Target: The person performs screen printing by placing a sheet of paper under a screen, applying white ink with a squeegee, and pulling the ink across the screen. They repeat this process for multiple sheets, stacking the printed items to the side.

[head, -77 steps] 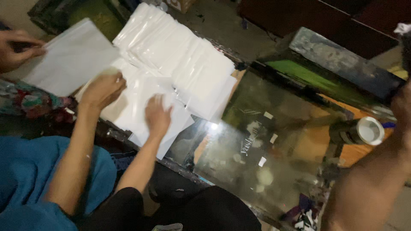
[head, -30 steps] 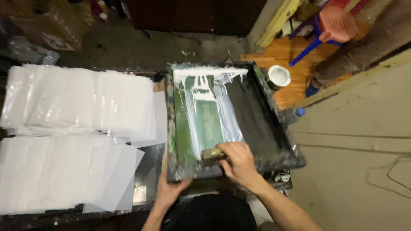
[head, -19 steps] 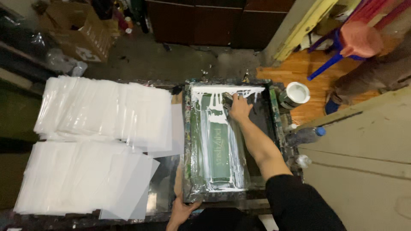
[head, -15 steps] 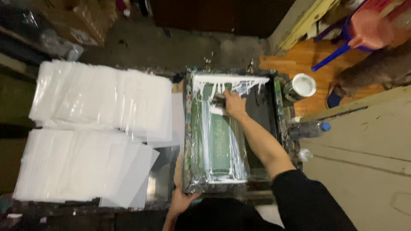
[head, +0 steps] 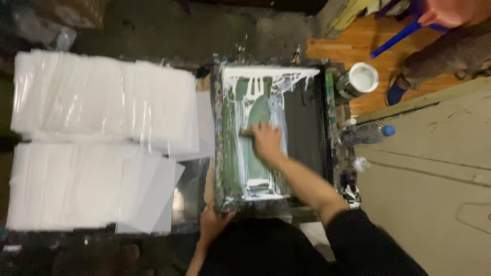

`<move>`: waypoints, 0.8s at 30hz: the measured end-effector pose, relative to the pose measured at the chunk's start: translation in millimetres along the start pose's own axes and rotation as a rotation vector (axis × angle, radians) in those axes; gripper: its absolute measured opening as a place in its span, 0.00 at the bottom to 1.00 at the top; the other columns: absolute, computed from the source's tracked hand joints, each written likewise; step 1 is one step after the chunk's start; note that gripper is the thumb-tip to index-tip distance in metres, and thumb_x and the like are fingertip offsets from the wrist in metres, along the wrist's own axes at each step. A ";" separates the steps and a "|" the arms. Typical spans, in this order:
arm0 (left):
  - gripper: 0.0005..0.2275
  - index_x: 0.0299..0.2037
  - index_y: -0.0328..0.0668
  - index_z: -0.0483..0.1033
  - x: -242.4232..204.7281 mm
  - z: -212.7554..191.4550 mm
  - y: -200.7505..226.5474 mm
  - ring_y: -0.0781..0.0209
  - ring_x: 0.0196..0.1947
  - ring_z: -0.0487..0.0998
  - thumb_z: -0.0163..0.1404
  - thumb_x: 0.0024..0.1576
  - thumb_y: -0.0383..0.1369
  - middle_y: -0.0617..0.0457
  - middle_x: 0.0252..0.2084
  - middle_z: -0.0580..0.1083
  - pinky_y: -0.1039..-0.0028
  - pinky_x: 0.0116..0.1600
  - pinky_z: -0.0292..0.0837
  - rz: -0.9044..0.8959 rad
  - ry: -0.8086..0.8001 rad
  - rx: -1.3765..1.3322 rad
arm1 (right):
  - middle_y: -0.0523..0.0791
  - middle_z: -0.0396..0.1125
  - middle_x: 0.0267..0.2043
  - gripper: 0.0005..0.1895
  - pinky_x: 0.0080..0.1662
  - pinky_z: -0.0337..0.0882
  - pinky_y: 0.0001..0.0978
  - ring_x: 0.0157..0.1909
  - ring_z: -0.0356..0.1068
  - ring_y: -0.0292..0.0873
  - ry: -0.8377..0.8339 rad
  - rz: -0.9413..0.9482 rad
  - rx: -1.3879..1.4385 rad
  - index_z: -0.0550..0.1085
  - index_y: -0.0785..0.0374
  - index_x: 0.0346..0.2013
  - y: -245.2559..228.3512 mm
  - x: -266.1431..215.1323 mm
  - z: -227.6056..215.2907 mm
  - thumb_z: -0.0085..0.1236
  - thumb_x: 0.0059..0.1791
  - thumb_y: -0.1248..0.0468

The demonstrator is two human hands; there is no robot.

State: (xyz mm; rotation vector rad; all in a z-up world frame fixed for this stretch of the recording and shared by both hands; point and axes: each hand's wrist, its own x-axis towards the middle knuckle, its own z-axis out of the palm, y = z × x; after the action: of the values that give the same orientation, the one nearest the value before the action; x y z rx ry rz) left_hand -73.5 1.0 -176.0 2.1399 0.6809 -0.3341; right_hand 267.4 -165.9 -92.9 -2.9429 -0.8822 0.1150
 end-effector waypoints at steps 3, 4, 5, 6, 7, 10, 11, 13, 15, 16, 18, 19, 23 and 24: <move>0.32 0.46 0.43 0.74 -5.0 -24.0 32.7 0.47 0.41 0.82 0.67 0.48 0.63 0.49 0.36 0.78 0.59 0.45 0.75 -0.071 -0.045 -0.038 | 0.48 0.71 0.59 0.27 0.54 0.66 0.63 0.61 0.69 0.55 0.015 0.073 -0.083 0.70 0.53 0.63 23.8 70.4 -7.4 0.53 0.49 0.72; 0.28 0.38 0.47 0.74 -10.4 -32.4 42.1 0.54 0.37 0.81 0.67 0.48 0.62 0.55 0.30 0.75 0.61 0.45 0.73 -0.122 -0.073 -0.049 | 0.48 0.72 0.56 0.29 0.50 0.66 0.64 0.59 0.70 0.57 0.019 0.078 -0.067 0.71 0.55 0.62 31.4 83.2 -9.2 0.55 0.47 0.76; 0.28 0.38 0.47 0.74 -11.6 -36.6 46.0 0.54 0.37 0.81 0.67 0.48 0.62 0.55 0.30 0.75 0.61 0.45 0.73 -0.116 -0.067 -0.052 | 0.48 0.72 0.56 0.29 0.50 0.66 0.64 0.59 0.70 0.57 0.027 0.077 -0.071 0.71 0.55 0.62 22.5 63.1 -22.0 0.55 0.47 0.76; 0.29 0.44 0.47 0.76 -12.7 -40.0 50.2 0.54 0.39 0.83 0.67 0.47 0.62 0.54 0.34 0.78 0.63 0.45 0.74 -0.149 -0.083 -0.087 | 0.50 0.72 0.58 0.20 0.57 0.66 0.67 0.62 0.71 0.56 -0.109 0.033 -0.032 0.70 0.54 0.60 13.7 43.6 -34.4 0.51 0.53 0.68; 0.32 0.50 0.48 0.79 -13.2 -43.4 54.2 0.55 0.41 0.85 0.67 0.45 0.61 0.53 0.39 0.81 0.64 0.45 0.75 -0.182 -0.099 -0.123 | 0.51 0.73 0.59 0.12 0.64 0.67 0.69 0.64 0.71 0.56 -0.244 -0.010 0.007 0.70 0.53 0.58 5.2 24.5 -46.0 0.48 0.59 0.61; 0.27 0.36 0.43 0.72 -15.7 -54.0 64.9 0.67 0.32 0.74 0.77 0.45 0.49 0.56 0.32 0.77 0.74 0.36 0.67 -0.195 -0.119 -0.353 | 0.51 0.69 0.60 0.25 0.58 0.67 0.70 0.62 0.70 0.57 -0.381 -0.133 0.012 0.65 0.53 0.59 -17.0 -74.6 -53.8 0.64 0.50 0.62; 0.27 0.36 0.43 0.72 -22.4 -69.6 82.4 0.67 0.32 0.74 0.77 0.45 0.49 0.56 0.32 0.77 0.74 0.36 0.67 -0.188 -0.115 -0.355 | 0.51 0.69 0.60 0.25 0.58 0.67 0.70 0.62 0.70 0.57 -0.373 -0.133 0.008 0.65 0.53 0.59 -21.2 -98.4 -64.3 0.64 0.50 0.62; 0.25 0.46 0.45 0.89 -38.9 -95.2 119.9 0.71 0.42 0.88 0.77 0.38 0.42 0.56 0.42 0.90 0.77 0.47 0.81 -0.247 -0.061 -0.473 | 0.41 0.72 0.61 0.29 0.58 0.68 0.57 0.61 0.71 0.48 -0.224 -0.132 0.107 0.70 0.46 0.64 -24.1 -151.0 -85.1 0.69 0.48 0.62; 0.23 0.46 0.39 0.87 -35.6 -105.2 136.8 0.67 0.41 0.88 0.76 0.39 0.36 0.52 0.42 0.90 0.74 0.46 0.84 -0.143 -0.044 -0.594 | 0.42 0.72 0.58 0.34 0.53 0.65 0.53 0.60 0.71 0.49 -0.029 -0.093 0.092 0.72 0.47 0.62 -14.4 -174.1 -123.3 0.68 0.41 0.64; 0.22 0.47 0.34 0.86 -34.7 -111.5 144.0 0.63 0.40 0.88 0.75 0.41 0.30 0.48 0.42 0.89 0.72 0.45 0.88 -0.041 -0.022 -0.714 | 0.42 0.72 0.55 0.39 0.48 0.63 0.49 0.59 0.71 0.51 0.169 -0.058 0.078 0.74 0.48 0.60 -11.6 -186.9 -141.3 0.67 0.33 0.65; 0.30 0.59 0.32 0.77 -25.5 -147.5 186.2 0.59 0.49 0.85 0.72 0.45 0.32 0.46 0.52 0.85 0.70 0.56 0.82 0.220 0.019 -0.674 | 0.49 0.73 0.50 0.25 0.50 0.65 0.53 0.54 0.73 0.57 0.544 -0.098 0.171 0.74 0.59 0.52 -14.6 -166.1 -203.6 0.59 0.39 0.66; 0.39 0.71 0.31 0.68 -20.9 -164.6 207.3 0.55 0.58 0.82 0.70 0.48 0.34 0.43 0.61 0.80 0.68 0.67 0.76 0.484 0.069 -0.636 | 0.55 0.74 0.46 0.14 0.52 0.66 0.56 0.48 0.74 0.63 0.927 -0.148 0.252 0.75 0.69 0.43 -15.4 -155.9 -234.2 0.50 0.45 0.68; 0.26 0.63 0.43 0.74 66.1 -145.2 241.5 0.41 0.62 0.78 0.65 0.54 0.24 0.43 0.57 0.79 0.43 0.68 0.74 0.653 0.151 -0.702 | 0.54 0.73 0.44 0.21 0.51 0.69 0.54 0.44 0.73 0.62 1.182 -0.191 0.113 0.79 0.67 0.48 -2.3 -69.0 -323.2 0.55 0.40 0.67; 0.20 0.60 0.40 0.70 87.2 -126.1 241.0 0.41 0.53 0.79 0.61 0.61 0.37 0.42 0.50 0.77 0.44 0.58 0.76 0.492 0.190 -0.600 | 0.50 0.71 0.45 0.19 0.48 0.67 0.49 0.44 0.72 0.60 1.192 -0.178 0.129 0.78 0.65 0.50 1.6 -53.9 -341.3 0.59 0.44 0.69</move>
State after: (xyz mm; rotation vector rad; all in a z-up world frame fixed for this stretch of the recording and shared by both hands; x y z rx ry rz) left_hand 136.6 12.2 17.2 1.6873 0.2821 0.3110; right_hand 254.4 -211.6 249.4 -2.1277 -0.8027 -1.3360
